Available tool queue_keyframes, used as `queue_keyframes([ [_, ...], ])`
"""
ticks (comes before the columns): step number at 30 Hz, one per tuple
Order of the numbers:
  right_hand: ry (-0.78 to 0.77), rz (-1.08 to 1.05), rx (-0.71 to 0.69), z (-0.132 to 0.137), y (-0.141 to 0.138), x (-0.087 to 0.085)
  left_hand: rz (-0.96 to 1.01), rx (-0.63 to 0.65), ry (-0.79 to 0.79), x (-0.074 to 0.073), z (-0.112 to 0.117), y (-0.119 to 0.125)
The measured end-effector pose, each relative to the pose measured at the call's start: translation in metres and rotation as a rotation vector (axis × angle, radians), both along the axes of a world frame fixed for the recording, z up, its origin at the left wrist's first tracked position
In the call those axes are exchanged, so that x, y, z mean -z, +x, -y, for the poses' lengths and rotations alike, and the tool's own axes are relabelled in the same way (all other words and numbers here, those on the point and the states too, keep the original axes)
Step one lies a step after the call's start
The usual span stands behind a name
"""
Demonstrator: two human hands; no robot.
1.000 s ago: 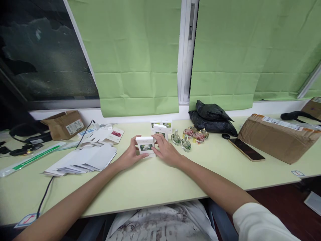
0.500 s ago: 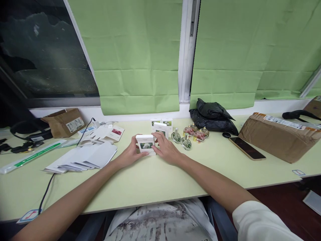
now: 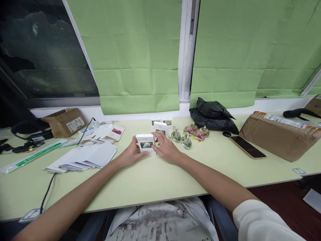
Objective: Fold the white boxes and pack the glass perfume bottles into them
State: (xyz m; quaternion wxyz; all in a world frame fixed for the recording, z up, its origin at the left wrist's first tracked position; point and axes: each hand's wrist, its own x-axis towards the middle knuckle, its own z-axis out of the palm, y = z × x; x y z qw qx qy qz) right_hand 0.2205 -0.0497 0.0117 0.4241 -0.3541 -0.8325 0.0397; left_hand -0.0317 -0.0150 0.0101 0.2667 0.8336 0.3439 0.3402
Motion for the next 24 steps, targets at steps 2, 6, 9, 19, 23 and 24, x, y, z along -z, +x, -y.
queue_keyframes([
  [2,0.0,-0.001,0.003,0.0001,0.0001,0.0004,0.0,0.008,0.006,0.0007,-0.0003,-0.0004],
  [6,-0.007,-0.001,0.002,-0.0001,0.0001,0.0007,-0.008,-0.005,0.016,0.002,-0.0009,-0.0011],
  [9,-0.003,0.007,0.003,0.0,0.0001,0.0005,-0.012,-0.015,0.019,0.0023,-0.0012,-0.0013],
  [19,-0.004,0.008,0.007,-0.0011,0.0002,0.0016,-0.028,-0.009,0.006,0.0019,-0.0008,-0.0017],
  [23,-0.009,0.004,0.009,-0.0009,0.0002,0.0017,-0.029,-0.006,0.019,0.0035,-0.0022,-0.0023],
  [24,-0.011,0.005,0.01,-0.0006,0.0002,0.0015,-0.03,-0.006,0.019,0.0037,-0.0025,-0.0023],
])
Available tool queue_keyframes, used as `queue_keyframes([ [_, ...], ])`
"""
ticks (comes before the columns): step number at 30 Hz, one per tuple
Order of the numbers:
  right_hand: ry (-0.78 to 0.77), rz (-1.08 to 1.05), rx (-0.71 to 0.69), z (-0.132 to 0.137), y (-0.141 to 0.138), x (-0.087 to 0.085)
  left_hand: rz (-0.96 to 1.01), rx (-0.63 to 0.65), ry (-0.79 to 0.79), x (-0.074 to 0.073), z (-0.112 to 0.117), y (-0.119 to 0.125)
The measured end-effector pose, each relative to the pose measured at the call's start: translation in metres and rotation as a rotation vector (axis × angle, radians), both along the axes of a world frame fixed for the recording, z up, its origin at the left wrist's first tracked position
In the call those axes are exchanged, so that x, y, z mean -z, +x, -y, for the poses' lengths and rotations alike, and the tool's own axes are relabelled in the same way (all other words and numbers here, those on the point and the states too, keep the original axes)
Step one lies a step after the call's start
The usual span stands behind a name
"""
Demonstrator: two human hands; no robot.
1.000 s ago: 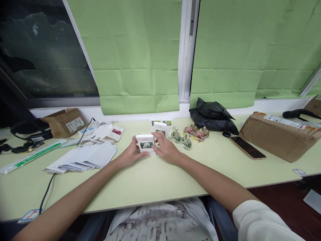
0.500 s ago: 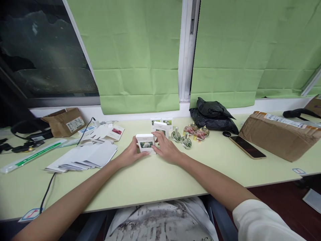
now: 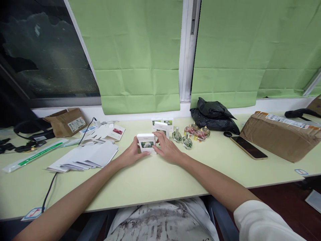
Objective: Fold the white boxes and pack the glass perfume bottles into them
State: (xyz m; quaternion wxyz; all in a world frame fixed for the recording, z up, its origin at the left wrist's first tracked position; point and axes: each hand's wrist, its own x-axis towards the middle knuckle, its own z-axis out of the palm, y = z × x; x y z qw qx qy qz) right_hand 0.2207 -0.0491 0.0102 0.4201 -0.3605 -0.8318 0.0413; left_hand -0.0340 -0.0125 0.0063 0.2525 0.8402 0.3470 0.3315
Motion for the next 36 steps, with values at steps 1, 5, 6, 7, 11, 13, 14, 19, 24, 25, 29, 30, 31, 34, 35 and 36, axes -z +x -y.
queue_keyframes([
  [1,-0.002,0.003,0.0,0.0,0.0,0.0,0.0,-0.001,0.001,0.0,0.0,0.0],
  [5,-0.016,0.008,0.006,0.002,0.0,-0.002,-0.006,-0.006,-0.012,-0.002,0.001,0.001],
  [6,-0.021,0.009,0.01,0.002,0.0,-0.002,-0.011,-0.012,-0.02,-0.002,0.002,0.001],
  [7,-0.027,0.01,0.014,0.002,0.0,-0.002,-0.016,-0.018,-0.029,-0.003,0.003,0.001],
  [11,-0.039,0.02,0.022,0.002,0.0,-0.002,-0.016,-0.035,-0.045,-0.004,0.004,0.002],
  [13,-0.038,0.021,0.021,0.002,0.0,-0.002,-0.007,-0.035,-0.048,-0.004,0.004,0.002],
  [14,-0.037,0.02,0.02,0.002,0.0,-0.002,-0.004,-0.033,-0.049,-0.004,0.004,0.002],
  [19,-0.04,0.012,0.023,0.003,-0.001,-0.002,-0.004,-0.029,-0.053,-0.005,0.005,0.003],
  [24,-0.027,0.006,0.021,0.003,0.0,-0.001,-0.048,-0.044,-0.004,-0.005,0.006,0.003],
  [25,-0.017,0.002,0.017,0.002,0.0,-0.001,-0.059,-0.054,0.005,-0.005,0.006,0.003],
  [29,0.062,-0.008,-0.018,0.0,0.001,0.001,-0.066,-0.104,0.084,-0.007,0.005,0.003],
  [30,0.093,-0.001,-0.025,0.001,0.002,0.001,-0.06,-0.114,0.124,-0.009,0.004,0.003],
  [31,0.126,0.012,-0.027,0.001,0.001,0.001,-0.052,-0.122,0.167,-0.01,0.003,0.002],
  [34,0.201,0.062,-0.021,0.003,0.0,0.0,-0.018,-0.16,0.276,-0.013,0.001,0.0],
  [35,0.213,0.075,-0.016,0.004,0.0,0.0,-0.009,-0.175,0.3,-0.014,0.0,-0.001],
  [36,0.219,0.084,-0.012,0.004,0.0,0.0,-0.005,-0.189,0.317,-0.014,-0.001,-0.001],
])
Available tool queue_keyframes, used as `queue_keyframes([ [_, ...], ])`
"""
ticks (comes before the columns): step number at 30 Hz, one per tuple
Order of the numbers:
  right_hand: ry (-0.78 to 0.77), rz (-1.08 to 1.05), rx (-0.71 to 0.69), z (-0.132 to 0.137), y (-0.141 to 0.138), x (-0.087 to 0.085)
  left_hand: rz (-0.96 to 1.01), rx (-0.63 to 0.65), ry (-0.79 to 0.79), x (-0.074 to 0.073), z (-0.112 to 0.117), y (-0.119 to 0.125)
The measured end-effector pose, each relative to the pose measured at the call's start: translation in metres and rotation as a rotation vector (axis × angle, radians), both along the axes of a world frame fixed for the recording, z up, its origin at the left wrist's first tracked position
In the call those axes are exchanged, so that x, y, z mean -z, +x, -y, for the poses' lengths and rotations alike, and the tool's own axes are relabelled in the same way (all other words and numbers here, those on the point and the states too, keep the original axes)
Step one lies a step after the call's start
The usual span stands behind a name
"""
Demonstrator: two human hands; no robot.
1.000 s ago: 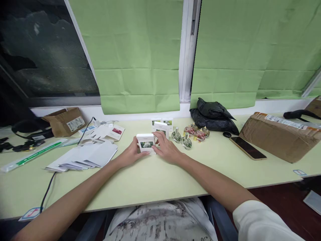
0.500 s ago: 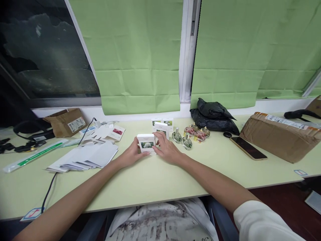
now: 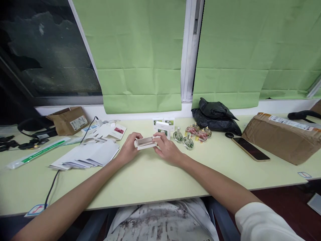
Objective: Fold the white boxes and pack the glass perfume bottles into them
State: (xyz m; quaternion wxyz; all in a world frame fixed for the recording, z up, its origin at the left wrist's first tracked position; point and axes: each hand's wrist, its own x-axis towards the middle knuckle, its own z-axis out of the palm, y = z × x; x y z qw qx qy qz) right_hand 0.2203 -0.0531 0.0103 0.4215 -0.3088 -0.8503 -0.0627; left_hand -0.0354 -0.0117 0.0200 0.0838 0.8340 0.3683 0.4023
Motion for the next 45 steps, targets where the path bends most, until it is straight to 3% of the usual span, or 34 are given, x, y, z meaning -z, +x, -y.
queue_keyframes([
  [5,-0.002,0.009,0.016,0.0,0.0,-0.001,0.003,-0.037,0.016,0.004,-0.004,-0.001],
  [14,0.002,0.013,0.048,-0.002,0.001,0.001,0.04,-0.085,-0.089,0.007,-0.009,-0.002],
  [19,-0.069,-0.005,0.046,0.001,0.0,-0.003,0.051,-0.064,-0.193,0.007,-0.008,-0.001],
  [32,-0.183,-0.055,0.061,0.001,0.002,-0.004,0.169,-0.156,-0.424,0.01,-0.017,-0.003],
  [41,-0.159,-0.024,0.134,0.001,0.008,-0.011,0.188,-0.117,-0.44,0.013,-0.017,-0.002],
  [45,-0.174,0.009,0.157,-0.001,0.008,-0.008,0.129,-0.163,-0.387,0.014,-0.018,-0.002],
])
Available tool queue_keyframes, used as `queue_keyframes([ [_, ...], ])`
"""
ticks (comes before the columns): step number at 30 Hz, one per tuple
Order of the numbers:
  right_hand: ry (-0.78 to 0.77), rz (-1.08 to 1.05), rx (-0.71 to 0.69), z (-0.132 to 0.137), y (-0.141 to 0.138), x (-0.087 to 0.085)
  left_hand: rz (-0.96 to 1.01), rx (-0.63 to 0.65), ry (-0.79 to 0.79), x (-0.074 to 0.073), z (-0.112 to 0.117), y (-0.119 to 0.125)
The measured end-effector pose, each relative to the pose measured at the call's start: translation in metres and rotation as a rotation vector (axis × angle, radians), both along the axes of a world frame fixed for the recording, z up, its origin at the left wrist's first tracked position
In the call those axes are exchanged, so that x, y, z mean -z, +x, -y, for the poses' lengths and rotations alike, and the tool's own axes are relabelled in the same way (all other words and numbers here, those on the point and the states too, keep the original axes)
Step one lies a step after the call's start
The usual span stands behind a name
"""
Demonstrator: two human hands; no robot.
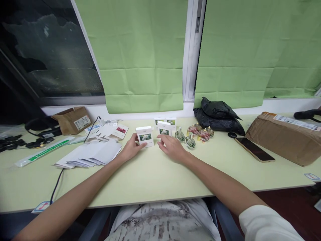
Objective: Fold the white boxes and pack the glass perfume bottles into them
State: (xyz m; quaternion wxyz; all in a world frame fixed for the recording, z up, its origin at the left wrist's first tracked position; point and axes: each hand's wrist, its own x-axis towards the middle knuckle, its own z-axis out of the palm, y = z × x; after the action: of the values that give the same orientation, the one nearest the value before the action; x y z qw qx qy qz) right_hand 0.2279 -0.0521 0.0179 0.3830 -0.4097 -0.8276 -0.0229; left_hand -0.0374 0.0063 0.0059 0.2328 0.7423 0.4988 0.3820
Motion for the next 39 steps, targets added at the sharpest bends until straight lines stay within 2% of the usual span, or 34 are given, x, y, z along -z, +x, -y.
queue_keyframes([
  [5,-0.037,0.004,0.085,-0.002,-0.001,0.002,-0.082,-0.073,0.109,0.004,-0.007,-0.003],
  [11,-0.005,-0.155,0.224,-0.007,0.005,-0.001,-0.025,-0.098,0.067,0.007,-0.017,-0.001],
  [15,-0.023,-0.178,0.233,-0.008,0.005,0.001,0.004,-0.072,0.039,0.009,-0.021,0.002],
  [20,-0.063,-0.15,0.178,-0.006,0.0,0.003,0.015,-0.051,0.035,0.01,-0.023,0.002],
  [22,-0.073,-0.138,0.155,-0.005,-0.001,0.004,-0.058,-0.078,0.078,0.005,-0.02,-0.003],
  [25,-0.094,-0.121,0.118,-0.003,-0.001,0.005,-0.329,-0.155,0.226,-0.011,-0.009,-0.016],
  [28,-0.111,-0.092,0.071,-0.002,-0.001,0.006,-0.55,-0.342,0.392,-0.027,0.009,-0.031],
  [30,-0.12,-0.062,0.04,-0.001,-0.002,0.007,-0.631,-0.461,0.413,-0.033,0.019,-0.038],
  [34,-0.146,-0.017,-0.007,0.0,-0.003,0.008,-0.734,-0.515,0.317,-0.028,0.03,-0.036],
  [39,-0.162,0.013,-0.032,-0.001,-0.003,0.01,-0.844,-0.418,0.253,-0.018,0.029,-0.02],
])
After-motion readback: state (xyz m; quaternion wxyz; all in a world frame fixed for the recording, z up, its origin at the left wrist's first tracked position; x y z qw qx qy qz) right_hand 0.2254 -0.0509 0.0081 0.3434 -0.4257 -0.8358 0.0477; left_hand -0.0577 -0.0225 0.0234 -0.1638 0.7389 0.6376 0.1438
